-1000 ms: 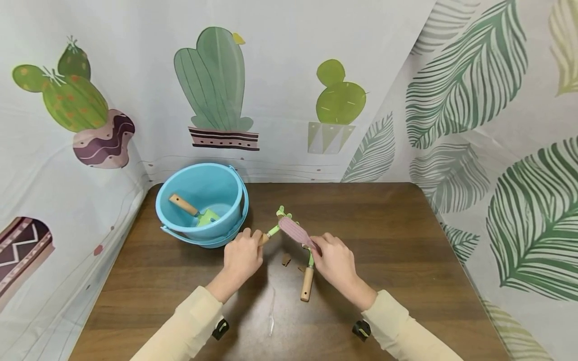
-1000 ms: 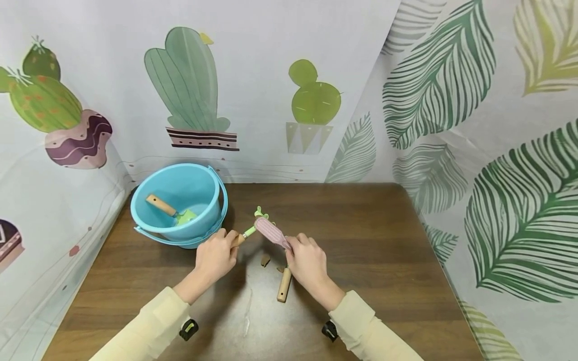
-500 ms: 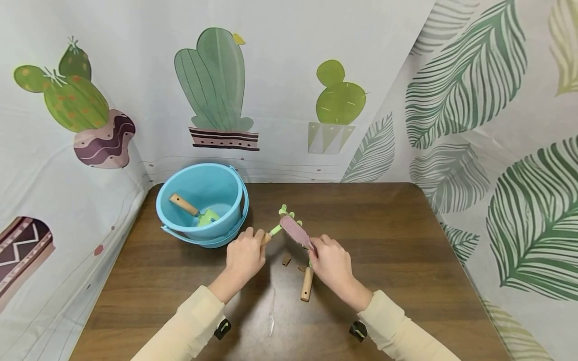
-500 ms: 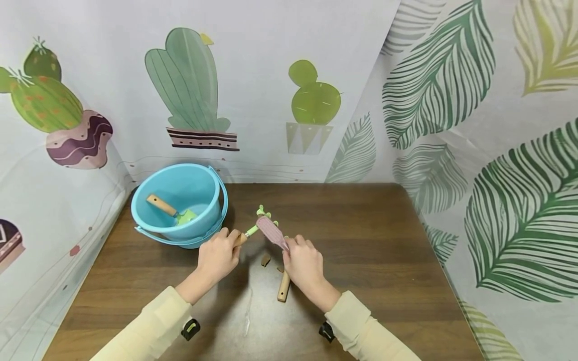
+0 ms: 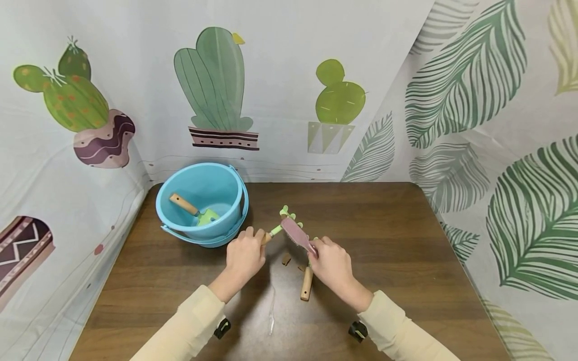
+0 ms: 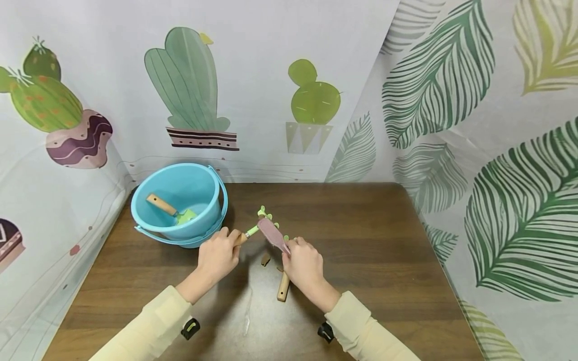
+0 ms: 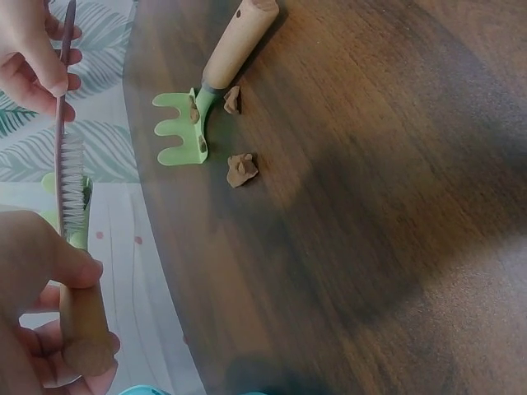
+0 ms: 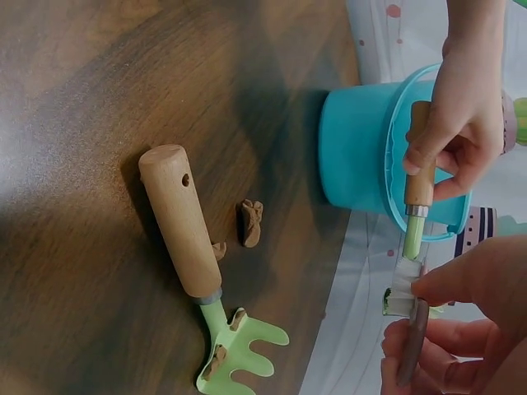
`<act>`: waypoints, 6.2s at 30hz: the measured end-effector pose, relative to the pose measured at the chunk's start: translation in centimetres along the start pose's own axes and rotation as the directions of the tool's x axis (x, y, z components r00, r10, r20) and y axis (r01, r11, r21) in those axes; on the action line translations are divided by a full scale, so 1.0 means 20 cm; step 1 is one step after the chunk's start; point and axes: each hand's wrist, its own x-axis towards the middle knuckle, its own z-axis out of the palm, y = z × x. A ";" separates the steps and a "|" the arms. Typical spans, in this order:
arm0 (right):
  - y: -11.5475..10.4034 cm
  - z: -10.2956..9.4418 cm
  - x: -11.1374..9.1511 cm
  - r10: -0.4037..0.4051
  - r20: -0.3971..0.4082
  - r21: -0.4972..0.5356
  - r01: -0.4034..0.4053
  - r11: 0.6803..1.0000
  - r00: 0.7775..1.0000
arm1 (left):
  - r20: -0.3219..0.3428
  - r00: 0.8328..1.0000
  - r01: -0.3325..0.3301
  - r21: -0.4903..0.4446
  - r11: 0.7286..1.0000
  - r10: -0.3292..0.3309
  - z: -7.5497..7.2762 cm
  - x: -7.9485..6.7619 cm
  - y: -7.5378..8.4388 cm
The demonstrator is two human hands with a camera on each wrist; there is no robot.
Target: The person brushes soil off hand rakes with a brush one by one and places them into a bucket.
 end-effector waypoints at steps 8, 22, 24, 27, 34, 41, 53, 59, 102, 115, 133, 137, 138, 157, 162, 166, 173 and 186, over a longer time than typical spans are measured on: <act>0.00 -0.01 0.00 0.039 0.010 0.041 -0.039 0.998 0.999 | -0.027 1.000 0.002 0.001 1.000 -0.002 0.01 0.01 0.00; 0.00 -0.02 -0.01 0.061 -0.001 0.069 -0.061 0.996 0.998 | -0.012 0.999 0.034 0.012 0.999 -0.034 0.00 0.04 0.00; 0.00 -0.02 -0.01 0.059 -0.002 0.068 -0.059 0.996 0.998 | -0.010 0.999 0.046 0.011 0.999 -0.045 0.00 0.04 0.00; 0.01 -0.02 -0.01 0.055 -0.001 0.066 -0.055 0.996 0.998 | -0.002 0.999 0.052 0.007 0.999 -0.052 -0.01 0.05 -0.01; 0.02 -0.01 -0.03 0.047 0.009 0.065 -0.048 0.997 0.999 | 0.013 0.998 0.060 0.004 0.998 -0.060 -0.01 0.04 -0.01; 0.03 -0.02 -0.05 0.047 0.011 0.061 -0.047 0.997 0.999 | 0.019 0.998 0.060 0.002 0.998 -0.060 -0.01 0.04 -0.02; 0.05 -0.01 -0.06 0.019 -0.011 0.046 -0.019 0.999 1.000 | 0.003 0.997 0.072 -0.006 0.997 -0.072 0.00 0.03 -0.03; 0.06 -0.02 -0.06 -0.009 -0.032 0.026 0.010 1.000 0.999 | 0.012 0.996 0.086 -0.006 0.996 -0.085 0.00 0.03 -0.04; 0.10 -0.01 -0.02 -0.274 -0.243 -0.263 0.209 0.942 0.931 | 0.035 0.997 0.068 0.009 0.998 -0.068 -0.01 0.03 -0.04; 0.09 0.01 -0.03 -0.227 -0.207 -0.149 0.199 0.969 0.951 | 0.017 0.998 0.057 -0.003 0.998 -0.057 0.00 0.02 -0.04; 0.02 0.03 0.00 -0.172 -0.176 -0.145 0.147 0.978 0.969 | -0.085 0.996 -0.005 -0.003 1.000 0.005 0.01 0.00 0.02; 0.01 0.03 0.00 -0.162 -0.147 -0.148 0.141 0.979 0.976 | -0.100 0.995 -0.010 0.000 1.000 0.010 0.01 0.00 0.02; 0.01 0.03 0.00 -0.160 -0.139 -0.147 0.139 0.979 0.977 | -0.101 0.995 -0.010 0.001 1.000 0.010 0.01 0.00 0.02; 0.01 -0.03 0.01 -0.007 0.012 0.066 0.006 0.998 1.000 | -0.131 0.991 -0.014 0.004 1.000 0.014 0.02 0.00 -0.01; 0.03 -0.04 0.00 0.003 0.034 0.076 -0.005 0.997 0.999 | -0.132 0.991 -0.003 0.004 1.000 0.004 0.02 0.01 -0.02; 0.04 -0.04 -0.02 -0.001 0.049 0.067 -0.002 0.998 0.999 | -0.131 0.991 -0.005 0.004 1.000 0.005 0.02 0.02 -0.02; 0.04 -0.04 -0.04 -0.009 0.053 0.063 0.005 0.998 0.999 | -0.135 0.991 -0.004 0.003 1.000 0.004 0.03 0.02 -0.03; 0.03 -0.03 -0.02 -0.038 -0.038 0.044 0.039 0.998 0.999 | -0.148 0.989 -0.028 0.004 1.000 0.029 0.03 0.01 -0.03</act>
